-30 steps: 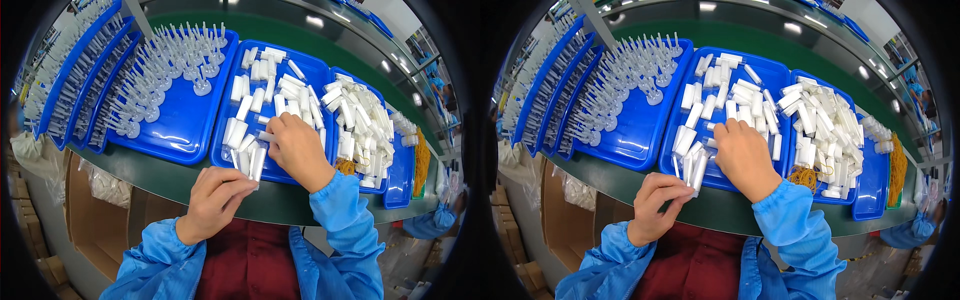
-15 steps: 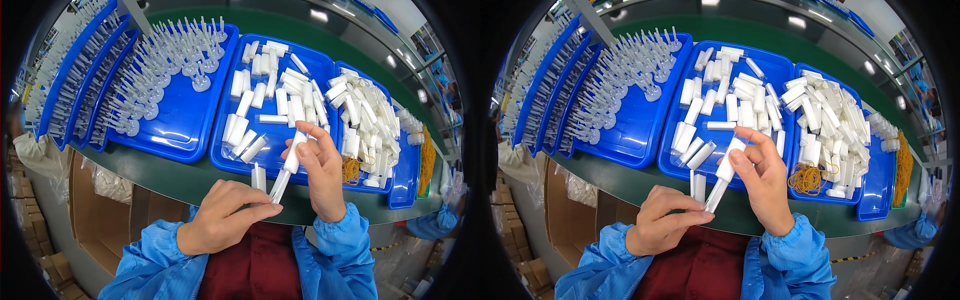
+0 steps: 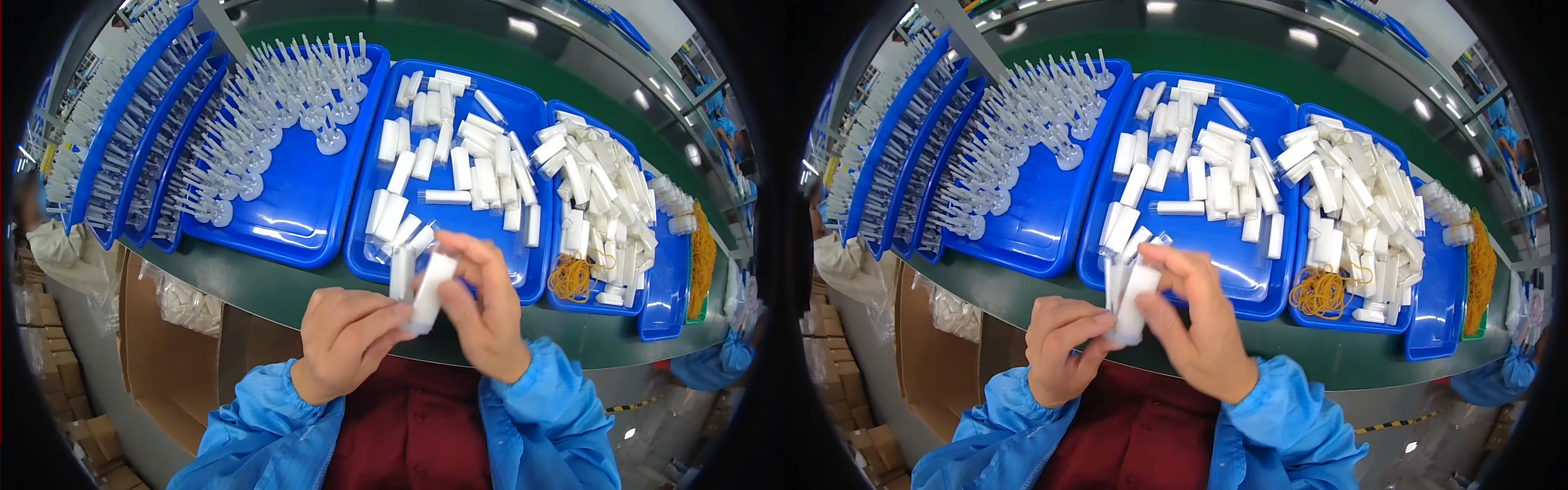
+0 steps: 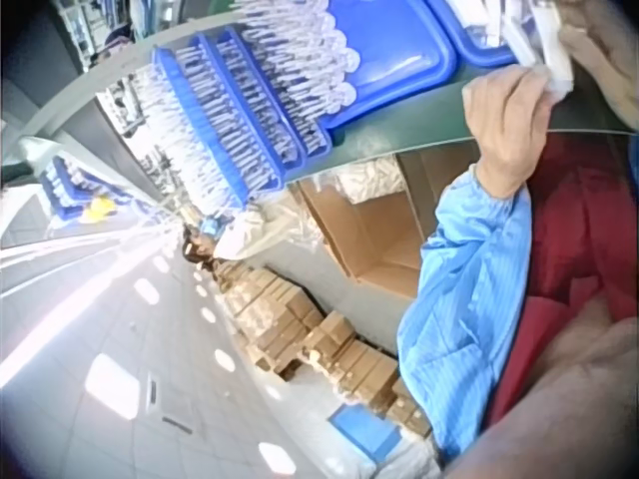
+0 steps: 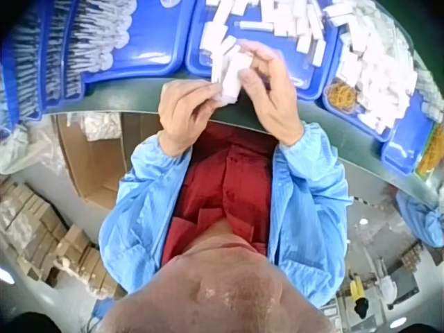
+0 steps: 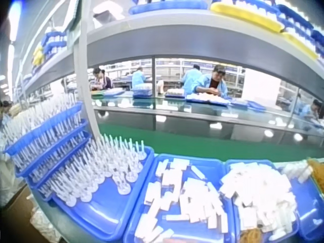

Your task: The recorder is assembling small plastic parts by inserting one into another and securing them with a rubber band.

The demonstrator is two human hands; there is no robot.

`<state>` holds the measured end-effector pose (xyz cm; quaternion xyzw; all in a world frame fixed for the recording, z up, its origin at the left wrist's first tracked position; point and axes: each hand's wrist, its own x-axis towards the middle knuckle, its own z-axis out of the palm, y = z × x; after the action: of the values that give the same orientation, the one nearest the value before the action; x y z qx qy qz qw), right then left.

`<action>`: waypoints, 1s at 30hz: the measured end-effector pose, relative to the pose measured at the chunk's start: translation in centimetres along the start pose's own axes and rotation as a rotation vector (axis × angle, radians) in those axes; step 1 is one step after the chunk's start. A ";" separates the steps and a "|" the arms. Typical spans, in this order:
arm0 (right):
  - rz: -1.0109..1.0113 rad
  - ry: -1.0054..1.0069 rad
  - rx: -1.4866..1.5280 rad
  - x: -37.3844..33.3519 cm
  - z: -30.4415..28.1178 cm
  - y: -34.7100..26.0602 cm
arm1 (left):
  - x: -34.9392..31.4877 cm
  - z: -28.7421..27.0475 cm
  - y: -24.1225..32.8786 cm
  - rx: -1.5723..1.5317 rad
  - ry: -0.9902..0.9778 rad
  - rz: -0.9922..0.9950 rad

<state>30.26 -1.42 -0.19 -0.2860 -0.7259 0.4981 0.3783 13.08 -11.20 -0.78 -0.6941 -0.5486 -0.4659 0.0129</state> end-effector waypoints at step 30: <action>0.384 0.145 0.384 3.1 -2.5 0.7 | 1.1 0.1 1.9 0.029 -0.237 0.062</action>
<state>30.68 2.60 0.51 -0.3763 -0.5218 0.6672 0.3755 14.53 -11.11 0.81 -0.7608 -0.5312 -0.3717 -0.0276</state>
